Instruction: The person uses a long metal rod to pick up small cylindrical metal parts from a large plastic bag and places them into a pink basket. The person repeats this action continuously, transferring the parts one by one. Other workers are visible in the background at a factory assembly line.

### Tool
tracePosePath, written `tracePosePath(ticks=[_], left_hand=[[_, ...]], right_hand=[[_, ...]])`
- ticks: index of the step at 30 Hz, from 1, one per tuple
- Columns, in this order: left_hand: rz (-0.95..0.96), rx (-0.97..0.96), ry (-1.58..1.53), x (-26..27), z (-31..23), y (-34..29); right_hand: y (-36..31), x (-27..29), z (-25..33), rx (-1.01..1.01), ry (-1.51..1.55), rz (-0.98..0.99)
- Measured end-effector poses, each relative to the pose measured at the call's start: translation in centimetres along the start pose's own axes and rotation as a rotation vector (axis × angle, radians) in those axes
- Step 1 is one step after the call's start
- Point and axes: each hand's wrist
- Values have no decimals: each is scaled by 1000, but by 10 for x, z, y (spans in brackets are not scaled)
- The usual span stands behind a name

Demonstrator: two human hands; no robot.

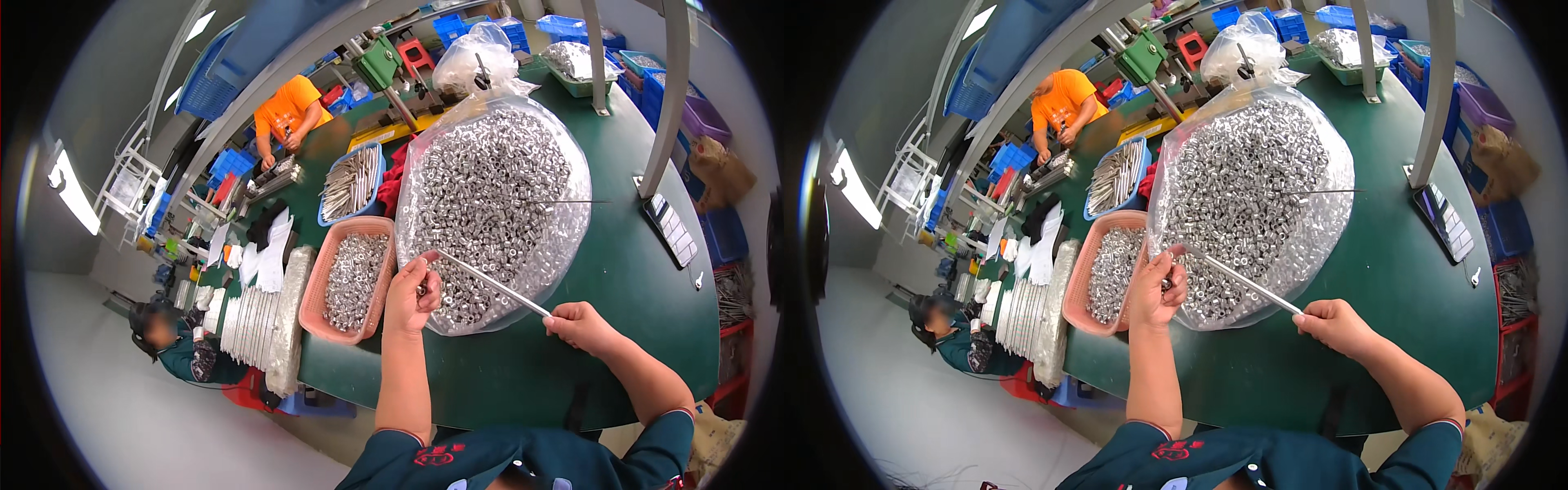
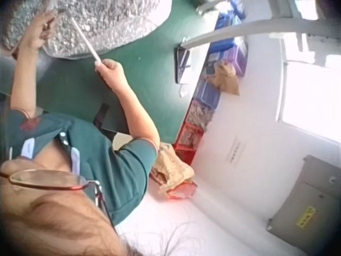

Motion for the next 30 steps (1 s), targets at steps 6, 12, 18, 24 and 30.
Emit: tracePosePath(ticks=[6,12,18,24,30], left_hand=[[53,-28,-150,16,8,11],[95,-23,-229,20,12,15],[-18,10,-97,10,6,16],[-85,-61,82,0,6,17],[-207,-333,187,-13,30,17]], right_hand=[[0,0,1,14,-29,18],[-2,-1,3,22,-123,7],[-3,-1,4,31,-158,1],[-2,-2,2,52,-162,-10],[-2,-5,-1,46,-181,-58]])
Point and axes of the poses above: each hand's wrist, its own y-axis towards the middle knuckle, its own x-axis out of the back of the hand, z = x × y, and after that the axes turned 1 degree about -x, right-handed
